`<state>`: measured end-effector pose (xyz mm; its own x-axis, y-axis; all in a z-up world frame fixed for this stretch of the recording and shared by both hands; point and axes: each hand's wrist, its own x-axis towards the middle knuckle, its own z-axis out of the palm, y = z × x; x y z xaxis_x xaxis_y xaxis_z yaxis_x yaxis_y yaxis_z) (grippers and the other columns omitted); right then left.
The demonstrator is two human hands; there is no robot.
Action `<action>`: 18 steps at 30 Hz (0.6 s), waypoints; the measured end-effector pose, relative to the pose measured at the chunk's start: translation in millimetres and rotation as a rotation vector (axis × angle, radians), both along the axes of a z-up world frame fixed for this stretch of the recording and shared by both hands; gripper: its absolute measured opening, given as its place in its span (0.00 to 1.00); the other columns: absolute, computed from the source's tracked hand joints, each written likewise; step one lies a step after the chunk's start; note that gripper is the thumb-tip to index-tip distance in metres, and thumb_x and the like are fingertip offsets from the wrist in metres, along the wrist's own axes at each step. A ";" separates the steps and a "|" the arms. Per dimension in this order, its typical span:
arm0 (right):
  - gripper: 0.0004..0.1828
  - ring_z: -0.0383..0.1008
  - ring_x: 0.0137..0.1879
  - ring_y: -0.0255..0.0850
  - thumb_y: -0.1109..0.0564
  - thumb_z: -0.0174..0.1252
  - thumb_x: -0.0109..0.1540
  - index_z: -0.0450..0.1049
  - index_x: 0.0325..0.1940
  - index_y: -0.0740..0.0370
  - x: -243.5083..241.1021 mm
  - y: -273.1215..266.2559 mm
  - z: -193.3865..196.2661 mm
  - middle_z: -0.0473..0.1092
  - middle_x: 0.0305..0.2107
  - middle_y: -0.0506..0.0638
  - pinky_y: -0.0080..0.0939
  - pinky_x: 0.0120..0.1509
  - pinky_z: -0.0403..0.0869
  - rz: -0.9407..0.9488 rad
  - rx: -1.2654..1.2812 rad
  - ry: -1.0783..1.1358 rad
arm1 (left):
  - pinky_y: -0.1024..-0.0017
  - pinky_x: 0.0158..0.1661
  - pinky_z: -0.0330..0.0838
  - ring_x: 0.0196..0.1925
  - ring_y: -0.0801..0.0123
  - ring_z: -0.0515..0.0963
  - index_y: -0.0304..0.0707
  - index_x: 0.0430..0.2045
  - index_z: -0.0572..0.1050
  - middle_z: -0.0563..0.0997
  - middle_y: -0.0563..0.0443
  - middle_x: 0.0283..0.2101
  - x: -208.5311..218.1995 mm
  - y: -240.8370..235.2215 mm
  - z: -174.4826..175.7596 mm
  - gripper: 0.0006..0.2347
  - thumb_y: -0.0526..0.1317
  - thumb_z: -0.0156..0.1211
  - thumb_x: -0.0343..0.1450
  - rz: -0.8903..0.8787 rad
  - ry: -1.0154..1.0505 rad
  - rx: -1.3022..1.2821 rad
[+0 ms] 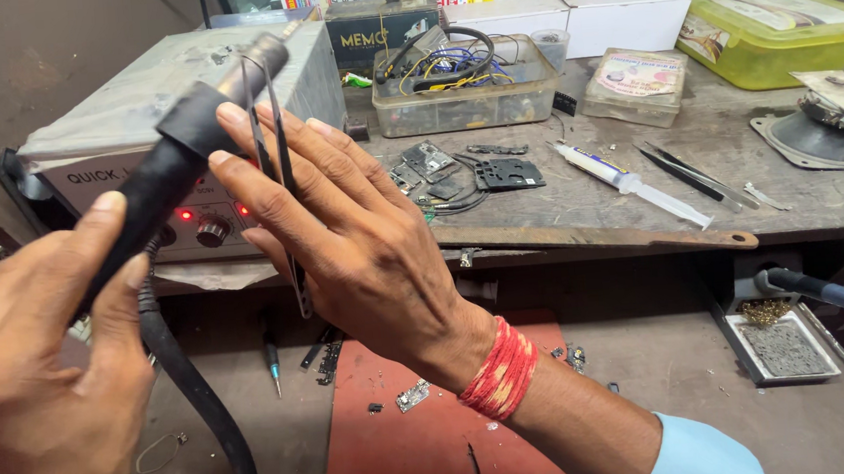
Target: The person uses tweezers to position a small electronic component on a circuit board. They then use a hot air rework station to heat the component and solder it in place. The person works at a cluttered electronics repair bench with various tools and parts visible.
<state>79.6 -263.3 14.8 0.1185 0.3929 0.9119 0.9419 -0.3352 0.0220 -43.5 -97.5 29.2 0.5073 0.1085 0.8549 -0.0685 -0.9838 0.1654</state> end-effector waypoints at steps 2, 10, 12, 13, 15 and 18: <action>0.23 0.62 0.78 0.46 0.57 0.62 0.72 0.67 0.71 0.59 -2.0 -1.2 2.6 0.62 0.72 0.53 0.47 0.85 0.61 -0.005 -0.013 -0.003 | 0.66 0.41 0.76 0.44 0.56 0.84 0.32 0.56 0.79 0.83 0.35 0.46 1.4 -8.0 2.9 0.14 0.29 0.69 0.75 0.011 -0.001 0.019; 0.20 0.62 0.77 0.45 0.59 0.59 0.73 0.70 0.70 0.61 -6.3 -6.3 2.8 0.65 0.71 0.52 0.48 0.85 0.59 -0.003 -0.055 0.013 | 0.64 0.41 0.76 0.41 0.55 0.84 0.38 0.48 0.82 0.84 0.44 0.43 10.0 -27.5 4.7 0.16 0.30 0.71 0.66 0.027 -0.011 0.128; 0.21 0.62 0.77 0.45 0.63 0.57 0.70 0.71 0.69 0.62 -6.9 -8.9 3.0 0.65 0.71 0.52 0.49 0.85 0.59 -0.032 -0.074 -0.002 | 0.64 0.46 0.76 0.45 0.56 0.84 0.41 0.51 0.82 0.84 0.47 0.47 12.8 -27.1 1.5 0.16 0.31 0.70 0.68 -0.009 -0.011 0.122; 0.21 0.62 0.77 0.45 0.65 0.56 0.69 0.71 0.68 0.62 -7.6 -10.2 3.2 0.66 0.70 0.52 0.49 0.85 0.59 -0.047 -0.083 -0.009 | 0.65 0.50 0.76 0.48 0.57 0.84 0.43 0.53 0.81 0.83 0.49 0.49 14.0 -26.5 0.0 0.17 0.31 0.69 0.69 -0.034 -0.010 0.118; 0.19 0.62 0.78 0.47 0.63 0.57 0.70 0.72 0.66 0.63 -9.4 -11.9 3.7 0.67 0.69 0.54 0.52 0.86 0.59 -0.043 -0.084 -0.003 | 0.63 0.46 0.76 0.44 0.55 0.83 0.40 0.49 0.81 0.84 0.47 0.47 17.1 -26.8 -2.8 0.16 0.30 0.70 0.66 -0.037 -0.013 0.121; 0.18 0.63 0.78 0.49 0.64 0.57 0.69 0.73 0.64 0.64 -10.8 -15.9 4.4 0.68 0.67 0.54 0.54 0.87 0.59 -0.052 -0.095 -0.008 | 0.63 0.47 0.76 0.46 0.55 0.84 0.39 0.49 0.80 0.84 0.47 0.47 21.7 -26.5 -4.6 0.17 0.30 0.70 0.66 -0.082 -0.036 0.136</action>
